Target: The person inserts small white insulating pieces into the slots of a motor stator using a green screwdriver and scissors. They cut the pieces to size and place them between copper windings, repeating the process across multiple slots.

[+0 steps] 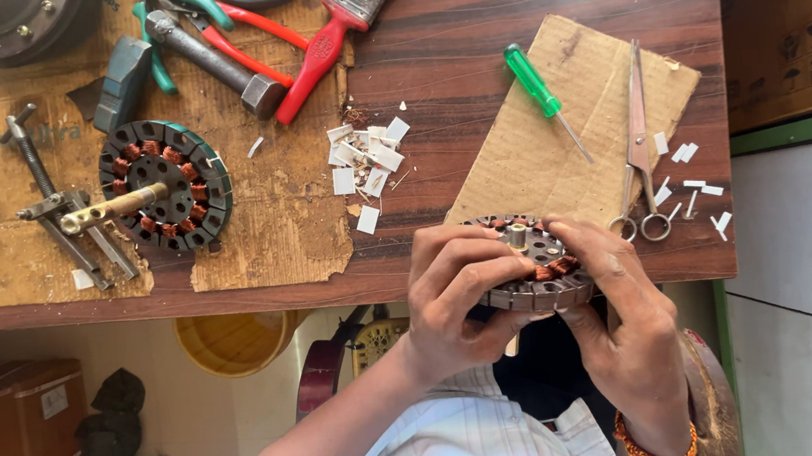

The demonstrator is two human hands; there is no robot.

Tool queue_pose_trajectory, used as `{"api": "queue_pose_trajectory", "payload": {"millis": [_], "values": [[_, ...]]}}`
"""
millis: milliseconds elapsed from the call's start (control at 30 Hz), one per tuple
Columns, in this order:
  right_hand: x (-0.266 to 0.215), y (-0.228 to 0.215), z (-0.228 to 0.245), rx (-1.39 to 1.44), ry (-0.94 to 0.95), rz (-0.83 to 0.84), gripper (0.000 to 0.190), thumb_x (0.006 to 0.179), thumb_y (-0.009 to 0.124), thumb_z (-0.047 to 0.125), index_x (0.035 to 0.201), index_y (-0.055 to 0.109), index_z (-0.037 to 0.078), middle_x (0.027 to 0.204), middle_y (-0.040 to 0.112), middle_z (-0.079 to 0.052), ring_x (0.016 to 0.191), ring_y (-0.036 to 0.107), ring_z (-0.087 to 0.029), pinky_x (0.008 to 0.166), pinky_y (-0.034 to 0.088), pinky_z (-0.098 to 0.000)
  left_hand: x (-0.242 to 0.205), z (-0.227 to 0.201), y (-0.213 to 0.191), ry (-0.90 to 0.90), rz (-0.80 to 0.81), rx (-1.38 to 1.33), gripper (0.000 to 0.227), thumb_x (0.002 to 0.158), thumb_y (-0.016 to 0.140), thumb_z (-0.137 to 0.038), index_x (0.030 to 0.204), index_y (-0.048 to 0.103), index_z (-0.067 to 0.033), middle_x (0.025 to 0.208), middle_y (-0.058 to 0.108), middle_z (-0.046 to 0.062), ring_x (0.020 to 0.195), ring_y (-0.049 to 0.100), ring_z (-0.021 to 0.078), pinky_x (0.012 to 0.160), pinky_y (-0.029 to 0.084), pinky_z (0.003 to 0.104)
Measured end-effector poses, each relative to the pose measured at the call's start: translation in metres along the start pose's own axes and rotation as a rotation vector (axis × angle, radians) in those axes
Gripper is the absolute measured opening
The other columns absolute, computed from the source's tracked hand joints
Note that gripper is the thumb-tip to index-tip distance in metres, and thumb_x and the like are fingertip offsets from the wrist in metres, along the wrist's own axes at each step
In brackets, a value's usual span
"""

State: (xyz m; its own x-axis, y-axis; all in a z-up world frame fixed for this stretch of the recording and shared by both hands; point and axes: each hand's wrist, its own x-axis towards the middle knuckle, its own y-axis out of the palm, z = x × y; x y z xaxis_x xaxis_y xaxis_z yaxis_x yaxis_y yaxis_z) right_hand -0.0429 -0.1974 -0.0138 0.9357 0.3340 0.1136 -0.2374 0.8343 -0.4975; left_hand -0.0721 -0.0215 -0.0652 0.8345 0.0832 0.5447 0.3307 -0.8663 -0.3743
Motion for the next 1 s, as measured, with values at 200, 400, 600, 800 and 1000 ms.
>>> {"api": "queue_pose_trajectory", "payload": {"millis": [200, 400, 600, 800, 1000], "values": [[-0.006, 0.003, -0.004, -0.016, 0.003, -0.05, 0.044, 0.093, 0.069, 0.008, 0.135, 0.06, -0.003, 0.127, 0.07, -0.017, 0.124, 0.069, -0.03, 0.114, 0.05, -0.0415, 0.005, 0.011, -0.013, -0.006, 0.152, -0.108, 0.058, 0.084, 0.089, -0.027, 0.13, 0.062, -0.0054, 0.135, 0.067, 0.008, 0.121, 0.067, 0.0222, 0.105, 0.049, 0.037], [-0.01, 0.013, -0.002, -0.061, 0.047, -0.105, 0.038, 0.092, 0.071, 0.01, 0.128, 0.064, 0.001, 0.123, 0.07, -0.016, 0.127, 0.067, -0.033, 0.112, 0.051, -0.042, 0.006, 0.01, -0.016, 0.016, 0.182, -0.09, 0.043, 0.083, 0.084, -0.025, 0.117, 0.065, -0.0066, 0.117, 0.069, 0.007, 0.111, 0.065, 0.0252, 0.097, 0.048, 0.039], [-0.009, 0.015, -0.005, -0.019, 0.014, -0.111, 0.031, 0.087, 0.073, 0.004, 0.117, 0.067, 0.003, 0.122, 0.071, -0.013, 0.127, 0.067, -0.033, 0.117, 0.051, -0.046, 0.001, 0.01, -0.003, 0.037, 0.041, -0.045, 0.038, 0.083, 0.083, -0.026, 0.11, 0.065, -0.0063, 0.102, 0.065, 0.007, 0.099, 0.06, 0.0258, 0.09, 0.05, 0.041], [-0.007, 0.015, -0.007, -0.026, -0.034, -0.089, 0.031, 0.085, 0.075, 0.003, 0.115, 0.066, 0.004, 0.12, 0.071, -0.012, 0.126, 0.067, -0.032, 0.12, 0.048, -0.0487, -0.006, 0.007, 0.001, -0.004, 0.0, -0.043, 0.034, 0.084, 0.08, -0.023, 0.109, 0.063, -0.007, 0.104, 0.066, 0.006, 0.099, 0.059, 0.0247, 0.091, 0.05, 0.04], [-0.005, 0.014, -0.009, -0.057, -0.057, -0.063, 0.032, 0.085, 0.075, 0.005, 0.115, 0.066, 0.005, 0.12, 0.071, -0.011, 0.124, 0.068, -0.031, 0.122, 0.047, -0.0496, -0.008, 0.008, 0.004, 0.003, -0.037, -0.032, 0.03, 0.085, 0.078, -0.021, 0.108, 0.062, -0.0074, 0.101, 0.067, 0.005, 0.098, 0.06, 0.0234, 0.089, 0.05, 0.039]]}}
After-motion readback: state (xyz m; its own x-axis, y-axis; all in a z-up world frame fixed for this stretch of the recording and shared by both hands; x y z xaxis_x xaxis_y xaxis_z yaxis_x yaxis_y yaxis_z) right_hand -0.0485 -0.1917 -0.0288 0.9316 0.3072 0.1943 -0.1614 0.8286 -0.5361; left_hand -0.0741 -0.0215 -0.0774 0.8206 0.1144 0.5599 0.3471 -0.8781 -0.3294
